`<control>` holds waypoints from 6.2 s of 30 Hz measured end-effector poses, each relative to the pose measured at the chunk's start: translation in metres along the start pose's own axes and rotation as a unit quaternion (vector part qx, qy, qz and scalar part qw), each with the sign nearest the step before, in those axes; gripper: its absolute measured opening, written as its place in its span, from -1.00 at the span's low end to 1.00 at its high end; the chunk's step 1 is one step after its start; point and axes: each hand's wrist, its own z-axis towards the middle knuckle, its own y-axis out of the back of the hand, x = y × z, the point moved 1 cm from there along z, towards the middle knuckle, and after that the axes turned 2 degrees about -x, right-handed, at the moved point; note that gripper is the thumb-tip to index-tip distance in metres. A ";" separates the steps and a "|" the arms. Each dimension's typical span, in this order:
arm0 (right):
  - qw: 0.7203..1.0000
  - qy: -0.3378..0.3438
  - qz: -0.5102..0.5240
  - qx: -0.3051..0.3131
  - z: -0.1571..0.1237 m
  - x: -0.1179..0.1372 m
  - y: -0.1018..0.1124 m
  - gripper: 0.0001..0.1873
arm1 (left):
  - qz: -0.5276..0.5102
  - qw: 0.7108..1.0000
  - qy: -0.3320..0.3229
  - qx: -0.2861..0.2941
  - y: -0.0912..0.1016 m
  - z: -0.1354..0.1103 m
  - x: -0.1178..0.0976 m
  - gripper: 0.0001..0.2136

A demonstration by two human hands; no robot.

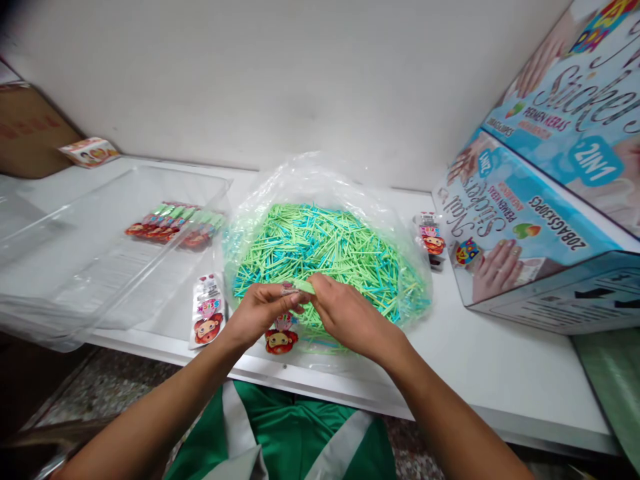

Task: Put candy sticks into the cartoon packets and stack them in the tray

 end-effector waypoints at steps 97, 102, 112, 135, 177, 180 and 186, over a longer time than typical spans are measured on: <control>0.879 -0.141 0.452 -0.063 0.001 -0.022 -0.024 -0.77 | -0.045 0.996 0.030 0.074 -0.019 -0.017 0.020 -0.70; 0.887 -0.145 0.434 -0.060 0.001 -0.020 -0.024 -0.83 | -0.039 0.995 0.045 0.078 -0.021 -0.018 0.019 -0.69; 0.887 -0.169 0.417 -0.109 -0.006 -0.015 -0.031 -0.74 | -0.063 0.993 0.070 0.076 -0.029 -0.018 0.026 -0.68; 0.927 -0.145 0.321 -0.129 -0.011 -0.012 -0.025 -0.81 | -0.090 0.980 0.098 0.151 -0.031 -0.020 0.024 -0.64; 0.942 -0.140 0.259 -0.159 -0.018 0.001 -0.026 -0.82 | -0.031 0.996 0.009 0.085 -0.025 -0.018 0.022 -0.70; 0.951 -0.112 0.217 -0.190 -0.019 0.006 -0.024 -0.80 | 0.002 0.999 -0.026 0.041 -0.021 -0.018 0.017 -0.71; 0.948 -0.077 0.218 -0.219 -0.017 0.016 -0.017 -0.77 | -0.006 0.996 -0.078 0.038 -0.013 -0.020 0.013 -0.73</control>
